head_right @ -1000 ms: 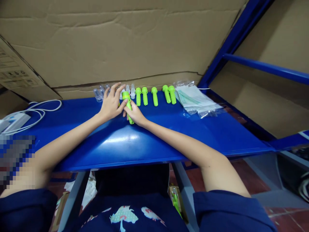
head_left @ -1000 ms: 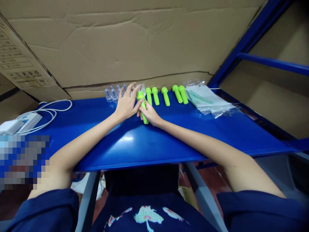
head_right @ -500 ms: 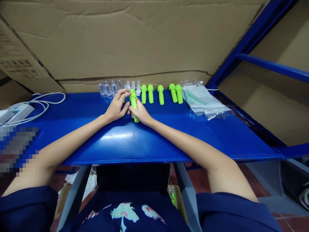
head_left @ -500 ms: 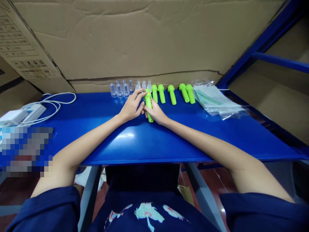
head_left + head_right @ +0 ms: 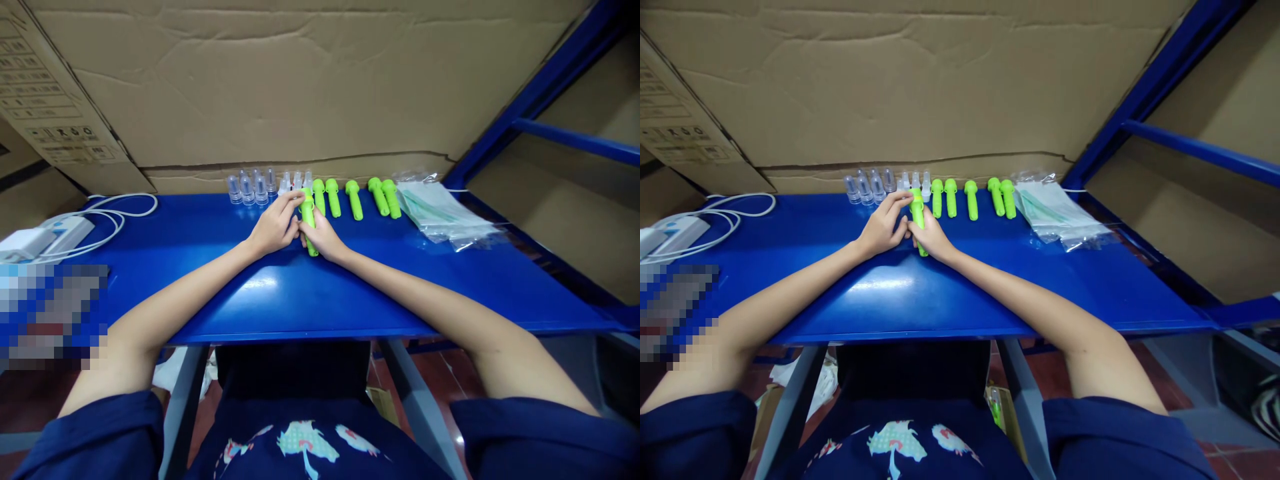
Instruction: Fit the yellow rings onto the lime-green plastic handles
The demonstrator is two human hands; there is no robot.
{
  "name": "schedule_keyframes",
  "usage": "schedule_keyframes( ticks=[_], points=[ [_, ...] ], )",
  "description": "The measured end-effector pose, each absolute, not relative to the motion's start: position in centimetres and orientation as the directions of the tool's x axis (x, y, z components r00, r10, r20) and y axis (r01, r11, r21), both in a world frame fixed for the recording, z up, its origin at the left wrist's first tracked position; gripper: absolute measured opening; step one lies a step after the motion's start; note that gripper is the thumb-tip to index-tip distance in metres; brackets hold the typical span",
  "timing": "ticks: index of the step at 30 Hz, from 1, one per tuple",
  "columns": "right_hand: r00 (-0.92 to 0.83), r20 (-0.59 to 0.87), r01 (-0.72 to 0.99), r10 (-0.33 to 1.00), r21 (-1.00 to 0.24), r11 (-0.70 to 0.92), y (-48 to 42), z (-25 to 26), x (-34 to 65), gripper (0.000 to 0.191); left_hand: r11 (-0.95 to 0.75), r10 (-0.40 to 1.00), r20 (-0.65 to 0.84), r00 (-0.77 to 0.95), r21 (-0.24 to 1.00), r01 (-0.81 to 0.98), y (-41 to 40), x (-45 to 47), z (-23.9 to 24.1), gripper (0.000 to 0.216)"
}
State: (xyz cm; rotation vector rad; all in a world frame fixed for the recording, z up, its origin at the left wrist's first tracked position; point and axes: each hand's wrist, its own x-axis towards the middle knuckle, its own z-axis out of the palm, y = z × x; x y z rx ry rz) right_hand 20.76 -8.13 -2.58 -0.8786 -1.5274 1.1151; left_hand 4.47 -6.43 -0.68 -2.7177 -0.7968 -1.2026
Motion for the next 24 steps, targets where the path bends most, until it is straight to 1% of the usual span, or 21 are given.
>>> schedule_keyframes(
  ticks=[15,19,24],
  points=[
    [-0.234,0.296,-0.007,0.926,-0.953,0.303,-7.5,-2.9,20.6,0.032,-0.871,0.341,0.747,0.571,0.024,0.49,-5.8,4.5,-1.5,0.046],
    [-0.247,0.285,0.024,0.926,-0.954,0.3,-7.4,-3.0,20.7,0.03,-0.87,0.356,0.738,0.573,0.038,0.492,-5.7,4.5,-1.7,0.047],
    [-0.263,0.297,0.027,0.918,-0.949,0.315,-7.5,-2.9,20.7,0.038,-0.872,0.371,0.755,0.541,0.082,0.483,-5.6,4.6,-1.9,0.046]
  ],
)
